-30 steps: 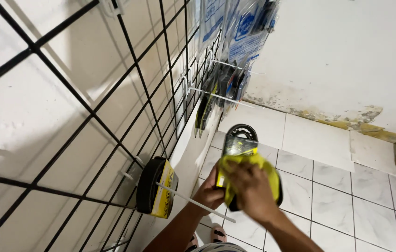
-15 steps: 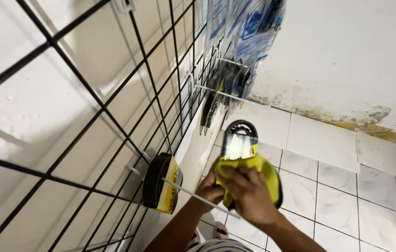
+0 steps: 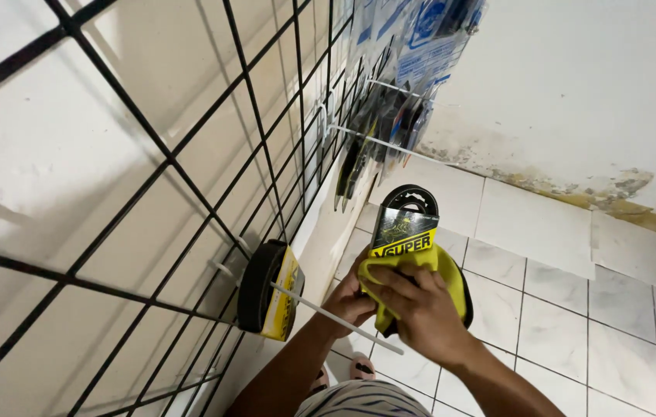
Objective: The person holds a black scooter belt with yellow packaging in their left hand and wipes it thoroughly with a yellow cloth held in their right hand. The person rotates the belt to clean different sides while standing in front of a wire display rack.
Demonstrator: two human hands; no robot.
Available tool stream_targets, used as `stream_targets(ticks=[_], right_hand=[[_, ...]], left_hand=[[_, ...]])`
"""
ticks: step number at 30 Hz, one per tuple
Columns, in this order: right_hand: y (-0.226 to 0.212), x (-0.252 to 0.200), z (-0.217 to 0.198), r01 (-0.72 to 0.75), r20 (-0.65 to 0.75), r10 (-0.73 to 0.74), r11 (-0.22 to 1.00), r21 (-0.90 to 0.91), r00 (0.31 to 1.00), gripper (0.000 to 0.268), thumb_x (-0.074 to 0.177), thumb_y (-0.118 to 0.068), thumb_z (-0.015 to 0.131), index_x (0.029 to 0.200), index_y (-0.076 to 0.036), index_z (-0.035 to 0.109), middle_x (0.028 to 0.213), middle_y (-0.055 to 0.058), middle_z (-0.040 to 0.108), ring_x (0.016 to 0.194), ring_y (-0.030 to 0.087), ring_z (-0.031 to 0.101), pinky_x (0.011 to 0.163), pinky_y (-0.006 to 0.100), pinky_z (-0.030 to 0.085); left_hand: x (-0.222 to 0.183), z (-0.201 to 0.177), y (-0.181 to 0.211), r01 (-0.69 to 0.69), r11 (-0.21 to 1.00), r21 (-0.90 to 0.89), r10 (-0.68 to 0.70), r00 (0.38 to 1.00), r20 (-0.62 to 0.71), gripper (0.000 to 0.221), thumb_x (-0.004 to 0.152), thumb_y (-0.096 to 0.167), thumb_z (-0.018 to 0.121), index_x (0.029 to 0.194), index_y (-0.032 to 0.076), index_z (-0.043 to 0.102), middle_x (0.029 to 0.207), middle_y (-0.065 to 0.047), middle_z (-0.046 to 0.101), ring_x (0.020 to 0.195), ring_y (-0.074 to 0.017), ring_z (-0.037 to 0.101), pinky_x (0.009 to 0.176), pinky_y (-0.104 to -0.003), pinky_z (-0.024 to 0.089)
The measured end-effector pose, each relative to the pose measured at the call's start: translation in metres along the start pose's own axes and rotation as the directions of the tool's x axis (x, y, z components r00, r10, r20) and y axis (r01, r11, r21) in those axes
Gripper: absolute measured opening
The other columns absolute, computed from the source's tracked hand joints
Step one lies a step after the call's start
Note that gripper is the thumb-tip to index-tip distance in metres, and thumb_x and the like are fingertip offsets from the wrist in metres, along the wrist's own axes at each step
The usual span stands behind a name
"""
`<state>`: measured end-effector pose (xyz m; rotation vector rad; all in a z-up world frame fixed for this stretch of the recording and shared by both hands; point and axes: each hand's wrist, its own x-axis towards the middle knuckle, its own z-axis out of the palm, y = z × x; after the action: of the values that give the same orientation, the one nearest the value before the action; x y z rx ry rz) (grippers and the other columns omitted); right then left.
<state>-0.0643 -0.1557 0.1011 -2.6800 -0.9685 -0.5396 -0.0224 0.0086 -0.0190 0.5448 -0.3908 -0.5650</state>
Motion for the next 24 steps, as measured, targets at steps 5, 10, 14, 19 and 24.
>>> stream_targets(ticks=[5, 10, 14, 19, 24], right_hand=[[0.038, 0.014, -0.016, -0.031, -0.274, 0.015, 0.998, -0.055, 0.961, 0.055, 0.076, -0.004, 0.062, 0.126, -0.023, 0.073, 0.133, -0.003, 0.068, 0.113, 0.032, 0.057, 0.088, 0.040, 0.046], [0.003, 0.002, -0.001, -0.062, -0.150, 0.052, 0.996, -0.061, 0.987, 0.052, 0.084, -0.005, 0.070, 0.134, -0.020, 0.070, 0.135, -0.003, 0.070, 0.116, 0.022, 0.053, 0.088, 0.035, 0.045], [0.002, 0.008, -0.005, 0.013, -0.056, -0.013, 1.000, 0.002, 0.998, 0.056, 0.074, -0.012, 0.071, 0.130, -0.017, 0.071, 0.136, -0.006, 0.067, 0.120, 0.023, 0.051, 0.096, 0.041, 0.042], [0.022, 0.022, -0.026, -0.133, -0.152, 0.127, 0.991, -0.028, 0.980, 0.082, 0.059, 0.003, 0.067, 0.138, -0.018, 0.067, 0.144, 0.001, 0.062, 0.114, 0.029, 0.052, 0.099, 0.036, 0.047], [-0.007, 0.013, 0.001, -0.116, -0.149, 0.113, 0.993, -0.013, 0.982, 0.051, 0.077, -0.010, 0.075, 0.127, -0.019, 0.074, 0.133, -0.004, 0.070, 0.115, 0.023, 0.052, 0.089, 0.038, 0.046]], left_hand=[[0.004, -0.006, -0.021, -0.028, 1.000, 0.014, 0.028, 1.000, 0.004, 0.103, 0.083, -0.013, 0.059, 0.167, 0.021, 0.011, 0.145, -0.016, 0.050, 0.117, -0.0357, 0.065, 0.097, -0.056, 0.057], [0.005, 0.013, 0.003, -0.030, 0.995, -0.090, 0.036, 0.997, 0.065, 0.102, 0.082, -0.020, 0.052, 0.169, 0.018, 0.013, 0.142, -0.019, 0.055, 0.110, -0.0219, 0.066, 0.083, -0.027, 0.059], [0.006, 0.012, 0.014, -0.093, 0.995, 0.025, 0.093, 0.996, 0.011, 0.103, 0.073, -0.019, 0.051, 0.165, 0.016, 0.021, 0.153, -0.011, 0.046, 0.132, -0.0230, 0.050, 0.104, -0.030, 0.046], [0.006, 0.007, 0.005, 0.003, 0.998, -0.058, 0.000, 0.998, 0.057, 0.103, 0.079, -0.021, 0.053, 0.167, 0.017, 0.014, 0.143, -0.015, 0.050, 0.116, -0.0241, 0.059, 0.095, -0.038, 0.057], [0.001, 0.025, 0.024, -0.030, 0.999, -0.029, 0.030, 0.999, 0.014, 0.102, 0.075, -0.021, 0.046, 0.166, 0.018, 0.021, 0.142, -0.014, 0.055, 0.101, -0.0150, 0.061, 0.077, -0.021, 0.047]])
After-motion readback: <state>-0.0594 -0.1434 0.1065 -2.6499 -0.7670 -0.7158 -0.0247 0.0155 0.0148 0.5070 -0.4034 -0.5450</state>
